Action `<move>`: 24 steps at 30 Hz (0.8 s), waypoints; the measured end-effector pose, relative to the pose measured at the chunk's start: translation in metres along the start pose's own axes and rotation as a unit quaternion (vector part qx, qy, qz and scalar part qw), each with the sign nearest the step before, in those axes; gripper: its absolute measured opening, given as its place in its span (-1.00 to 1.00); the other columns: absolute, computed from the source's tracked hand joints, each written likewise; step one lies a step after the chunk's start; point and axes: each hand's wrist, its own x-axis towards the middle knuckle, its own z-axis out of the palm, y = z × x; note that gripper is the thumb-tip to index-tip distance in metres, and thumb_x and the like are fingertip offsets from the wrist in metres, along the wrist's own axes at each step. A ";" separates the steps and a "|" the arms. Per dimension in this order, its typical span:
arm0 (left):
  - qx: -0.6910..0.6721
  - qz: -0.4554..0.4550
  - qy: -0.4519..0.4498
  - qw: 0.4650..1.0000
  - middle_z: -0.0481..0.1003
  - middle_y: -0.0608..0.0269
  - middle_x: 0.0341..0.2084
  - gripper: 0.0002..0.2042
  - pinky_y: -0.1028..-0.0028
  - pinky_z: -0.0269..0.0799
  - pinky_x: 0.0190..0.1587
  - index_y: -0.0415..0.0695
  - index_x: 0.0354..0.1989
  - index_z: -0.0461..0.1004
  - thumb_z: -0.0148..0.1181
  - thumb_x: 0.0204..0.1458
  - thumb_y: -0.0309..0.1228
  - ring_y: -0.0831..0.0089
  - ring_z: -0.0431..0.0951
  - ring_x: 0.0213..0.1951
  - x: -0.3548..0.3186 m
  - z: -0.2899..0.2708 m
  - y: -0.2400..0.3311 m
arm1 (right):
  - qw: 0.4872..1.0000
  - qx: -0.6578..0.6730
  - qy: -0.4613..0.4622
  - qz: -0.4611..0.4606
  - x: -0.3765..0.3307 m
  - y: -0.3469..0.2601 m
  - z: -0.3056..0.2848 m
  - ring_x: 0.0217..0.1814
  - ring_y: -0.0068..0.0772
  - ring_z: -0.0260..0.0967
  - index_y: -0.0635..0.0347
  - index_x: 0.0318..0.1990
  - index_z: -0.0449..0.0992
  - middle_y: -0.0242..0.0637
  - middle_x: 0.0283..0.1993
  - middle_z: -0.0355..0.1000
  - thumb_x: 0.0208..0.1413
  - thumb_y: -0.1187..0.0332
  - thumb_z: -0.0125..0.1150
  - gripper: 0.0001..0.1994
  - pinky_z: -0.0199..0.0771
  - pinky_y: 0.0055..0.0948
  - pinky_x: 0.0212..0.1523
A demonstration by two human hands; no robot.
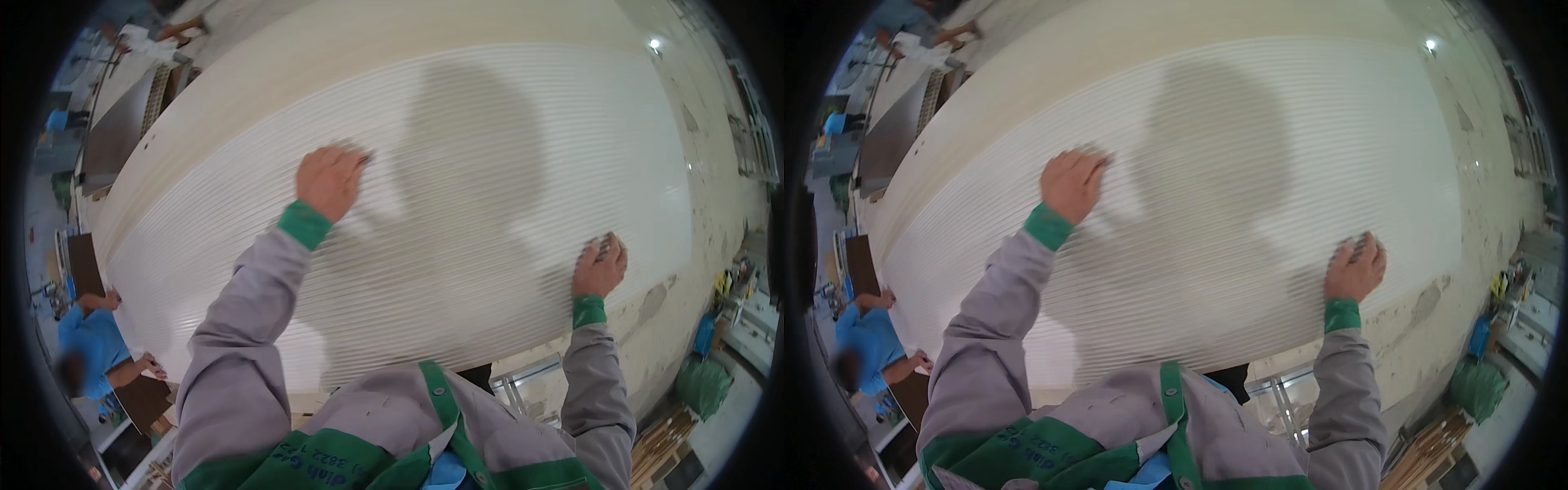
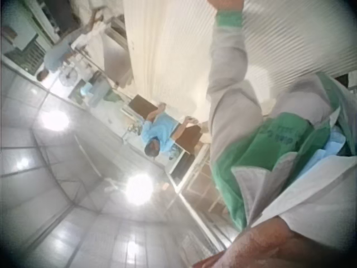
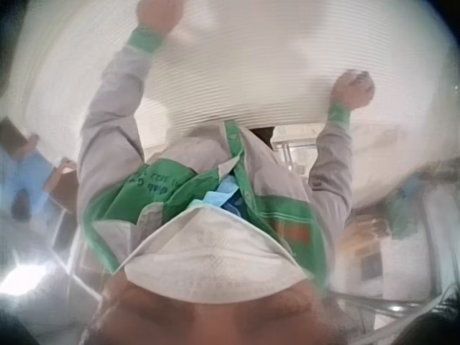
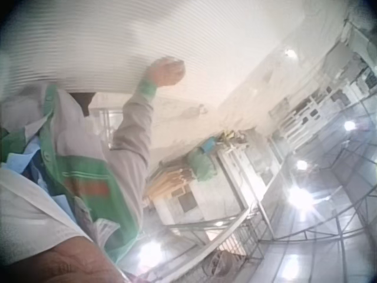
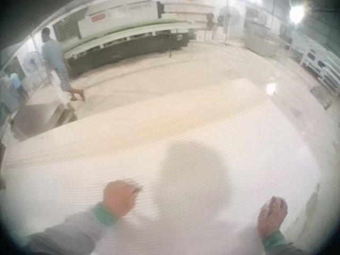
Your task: The person uses a small handheld scraper to remove material from a large white ribbed panel. They work methodically across the surface, moving from one section to another while another person works nearby.
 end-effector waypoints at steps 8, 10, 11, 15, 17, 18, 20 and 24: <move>-0.067 0.037 -0.039 0.996 0.59 0.20 -0.25 -0.85 0.17 0.46 -0.07 -0.04 -0.26 0.63 0.13 0.15 -0.35 0.22 0.59 -0.12 0.223 0.166 0.209 | 0.999 0.002 -0.037 0.032 0.002 -0.003 -0.003 0.50 0.13 0.00 0.22 0.33 0.33 0.14 0.38 0.19 0.25 0.14 0.10 -0.45 -0.13 0.07 0.50; -0.092 0.019 -0.068 0.993 0.59 0.20 -0.19 -0.84 0.15 0.42 0.00 -0.02 -0.22 0.64 0.13 0.17 -0.35 0.20 0.58 -0.07 0.263 0.185 0.251 | 0.999 0.017 -0.033 0.031 0.003 -0.003 -0.004 0.49 0.12 0.02 0.22 0.31 0.35 0.12 0.36 0.21 0.23 0.15 0.12 -0.45 -0.12 0.07 0.50; -0.087 0.009 -0.072 0.994 0.59 0.21 -0.19 -0.84 0.15 0.42 0.00 -0.01 -0.21 0.64 0.12 0.18 -0.35 0.20 0.58 -0.07 0.278 0.192 0.266 | 0.999 0.014 -0.032 0.029 0.003 -0.002 -0.005 0.48 0.12 0.03 0.23 0.31 0.35 0.11 0.35 0.22 0.22 0.16 0.13 -0.45 -0.11 0.07 0.49; -0.074 0.006 -0.102 0.992 0.60 0.25 -0.20 -0.83 0.15 0.43 -0.02 0.01 -0.19 0.65 0.10 0.21 -0.35 0.22 0.58 -0.07 0.290 0.192 0.284 | 0.999 0.044 -0.007 0.026 0.003 -0.002 -0.008 0.45 0.09 0.08 0.18 0.26 0.41 0.08 0.32 0.26 0.21 0.14 0.16 -0.49 -0.09 0.04 0.48; -0.057 0.014 -0.100 0.993 0.60 0.25 -0.21 -0.83 0.15 0.43 -0.03 0.02 -0.19 0.65 0.09 0.22 -0.35 0.22 0.59 -0.09 0.274 0.181 0.264 | 0.998 0.052 0.002 0.021 0.003 -0.004 -0.010 0.45 0.09 0.08 0.16 0.26 0.42 0.09 0.32 0.26 0.21 0.12 0.17 -0.49 -0.08 0.03 0.48; -0.046 0.012 -0.110 0.993 0.60 0.25 -0.21 -0.83 0.14 0.42 -0.04 0.03 -0.19 0.64 0.09 0.23 -0.35 0.22 0.60 -0.11 0.256 0.173 0.245 | 0.999 0.046 0.003 0.020 0.002 -0.004 -0.011 0.45 0.09 0.08 0.15 0.26 0.42 0.09 0.32 0.26 0.21 0.12 0.17 -0.48 -0.08 0.03 0.48; -0.008 0.023 -0.109 0.994 0.61 0.27 -0.24 -0.85 0.13 0.42 -0.06 0.03 -0.22 0.63 0.11 0.23 -0.33 0.22 0.61 -0.14 0.209 0.147 0.193 | 0.999 0.047 0.002 0.018 0.001 -0.006 -0.012 0.46 0.08 0.08 0.14 0.26 0.42 0.09 0.33 0.26 0.22 0.10 0.17 -0.48 -0.08 0.03 0.48; -0.035 0.031 -0.034 0.998 0.54 0.30 -0.46 -0.93 0.19 0.39 -0.24 0.01 -0.30 0.63 0.25 0.09 -0.35 0.23 0.56 -0.33 0.071 0.060 0.058 | 0.999 0.036 0.003 0.017 -0.001 -0.006 -0.012 0.48 0.06 0.06 0.12 0.28 0.41 0.07 0.35 0.25 0.23 0.09 0.16 -0.48 -0.09 0.04 0.49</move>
